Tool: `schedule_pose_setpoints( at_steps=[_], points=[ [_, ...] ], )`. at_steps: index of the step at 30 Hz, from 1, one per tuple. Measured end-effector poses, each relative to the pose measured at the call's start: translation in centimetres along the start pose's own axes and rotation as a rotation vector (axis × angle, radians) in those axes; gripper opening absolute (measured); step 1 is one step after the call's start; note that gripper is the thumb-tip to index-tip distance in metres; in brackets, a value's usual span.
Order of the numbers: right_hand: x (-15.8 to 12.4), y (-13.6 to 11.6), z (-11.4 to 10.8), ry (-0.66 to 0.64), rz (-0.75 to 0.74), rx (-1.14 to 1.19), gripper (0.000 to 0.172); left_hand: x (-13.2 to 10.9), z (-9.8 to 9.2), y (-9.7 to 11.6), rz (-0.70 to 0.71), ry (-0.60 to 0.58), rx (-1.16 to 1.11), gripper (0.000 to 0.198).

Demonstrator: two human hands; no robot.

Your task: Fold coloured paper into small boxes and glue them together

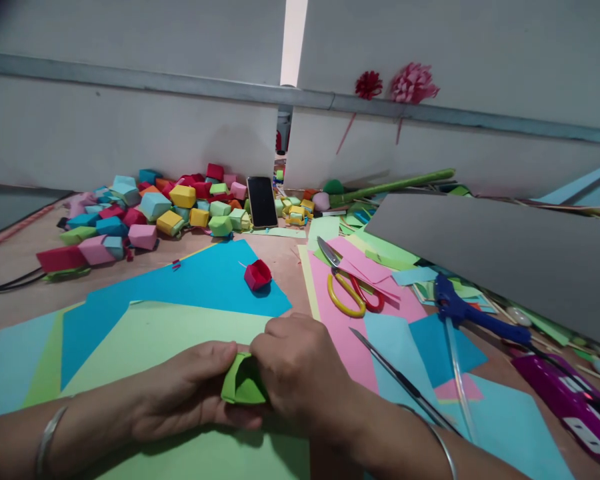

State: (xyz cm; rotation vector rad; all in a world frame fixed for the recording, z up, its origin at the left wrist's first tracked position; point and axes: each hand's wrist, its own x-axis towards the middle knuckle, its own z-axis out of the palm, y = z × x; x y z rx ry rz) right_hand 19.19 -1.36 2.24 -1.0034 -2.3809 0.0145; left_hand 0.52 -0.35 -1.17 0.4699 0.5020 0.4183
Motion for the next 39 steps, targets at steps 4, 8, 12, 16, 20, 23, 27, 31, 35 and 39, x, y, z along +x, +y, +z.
schedule_pose_setpoints(
  at_steps=[4, 8, 12, 16, 20, 23, 27, 31, 35, 39],
  points=[
    [0.2, -0.1, 0.2, 0.010, -0.042, -0.072, 0.026, 0.1, -0.2, 0.0, 0.026, 0.003, 0.023, 0.038],
    [0.1, -0.6, 0.1, 0.038, -0.141, -0.095, 0.031, 0.2, -0.4, -0.3, -0.004, -0.016, 0.079, 0.048],
    [-0.3, -0.9, 0.4, 0.114, -0.177, -0.074, 0.031, 0.1, -0.5, -0.3, -0.022, -0.016, 0.081, 0.051],
    [-0.1, -0.4, 0.7, 0.049, -0.134, -0.049, 0.028, 0.0, -0.4, -0.1, -0.028, -0.013, 0.051, 0.048],
    [0.4, -0.1, 0.2, -0.046, -0.030, 0.028, 0.021, 0.1, -0.5, 0.0, 0.010, -0.039, 0.002, 0.044],
    [0.5, -0.3, -0.6, -0.115, 0.063, 0.121, 0.020, 0.2, -0.6, 0.0, 0.025, -0.052, -0.046, 0.039],
    [0.8, 0.0, -1.2, -0.172, 0.318, 0.239, 0.020, 0.4, -0.8, 0.2, -0.068, -0.041, -0.150, 0.053],
    [2.2, 1.4, -1.6, -0.235, 0.588, 0.258, 0.017, 0.6, -0.9, 0.1, -0.111, -0.017, -0.106, 0.049],
    [4.3, 2.6, -1.7, -0.244, 0.763, 0.323, 0.016, 0.0, -0.5, -0.7, 0.049, -0.068, 0.192, 0.032],
    [6.1, 3.2, -2.1, -0.212, 0.835, 0.379, 0.007, -1.2, 0.2, -1.3, 0.397, -0.097, 0.969, 0.018]
  ],
)
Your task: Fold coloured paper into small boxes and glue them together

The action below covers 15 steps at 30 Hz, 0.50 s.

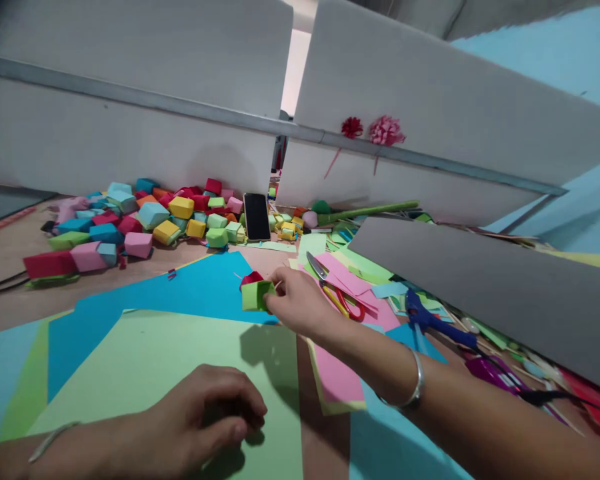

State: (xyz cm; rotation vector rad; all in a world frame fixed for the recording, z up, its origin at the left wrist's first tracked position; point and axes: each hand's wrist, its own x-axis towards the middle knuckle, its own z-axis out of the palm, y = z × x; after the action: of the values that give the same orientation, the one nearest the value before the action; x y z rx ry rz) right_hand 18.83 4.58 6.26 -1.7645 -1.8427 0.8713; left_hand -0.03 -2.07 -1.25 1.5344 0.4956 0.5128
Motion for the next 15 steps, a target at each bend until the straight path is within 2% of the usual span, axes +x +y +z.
schedule_pose_setpoints(
  at_steps=[2, 3, 4, 5, 6, 9, 10, 11, 13, 15],
  points=[
    [0.5, -0.7, -0.5, -0.007, 0.032, 0.019, 0.011, -0.4, 0.2, 0.2, 0.238, -0.038, 0.457, 0.024],
    [0.8, -1.0, -0.6, -0.014, 0.045, 0.022, 0.012, -0.4, 0.2, 0.3, 0.333, -0.051, 0.601, 0.026],
    [0.9, -1.4, -0.8, -0.024, 0.052, 0.020, 0.012, -0.4, 0.1, 0.3, 0.382, -0.029, 0.672, 0.025],
    [1.1, -1.8, -0.8, -0.039, 0.055, 0.013, 0.012, -0.3, -0.1, 0.3, 0.381, 0.041, 0.690, 0.020],
    [1.1, -2.1, -0.8, -0.063, 0.054, 0.001, 0.011, -0.1, -0.4, 0.3, 0.348, 0.160, 0.675, 0.013],
    [0.9, -2.4, -0.2, -0.145, 0.035, -0.064, 0.007, 0.7, -2.0, 0.4, 0.224, 0.639, 0.625, 0.003],
    [0.7, -2.3, 0.1, -0.160, 0.024, -0.100, 0.008, 0.9, -2.6, 0.5, 0.247, 0.757, 0.664, 0.009],
    [0.5, -2.1, 0.4, -0.167, 0.008, -0.144, 0.012, 1.1, -3.2, 0.6, 0.312, 0.818, 0.747, 0.020],
    [-0.3, -1.4, 1.0, -0.165, -0.038, -0.248, 0.020, 1.3, -3.7, 0.4, 0.460, 0.775, 1.016, 0.036],
    [-1.4, -0.7, 1.7, -0.173, -0.090, -0.351, 0.024, 1.2, -3.6, -0.2, 0.564, 0.646, 1.283, 0.031]
  ],
)
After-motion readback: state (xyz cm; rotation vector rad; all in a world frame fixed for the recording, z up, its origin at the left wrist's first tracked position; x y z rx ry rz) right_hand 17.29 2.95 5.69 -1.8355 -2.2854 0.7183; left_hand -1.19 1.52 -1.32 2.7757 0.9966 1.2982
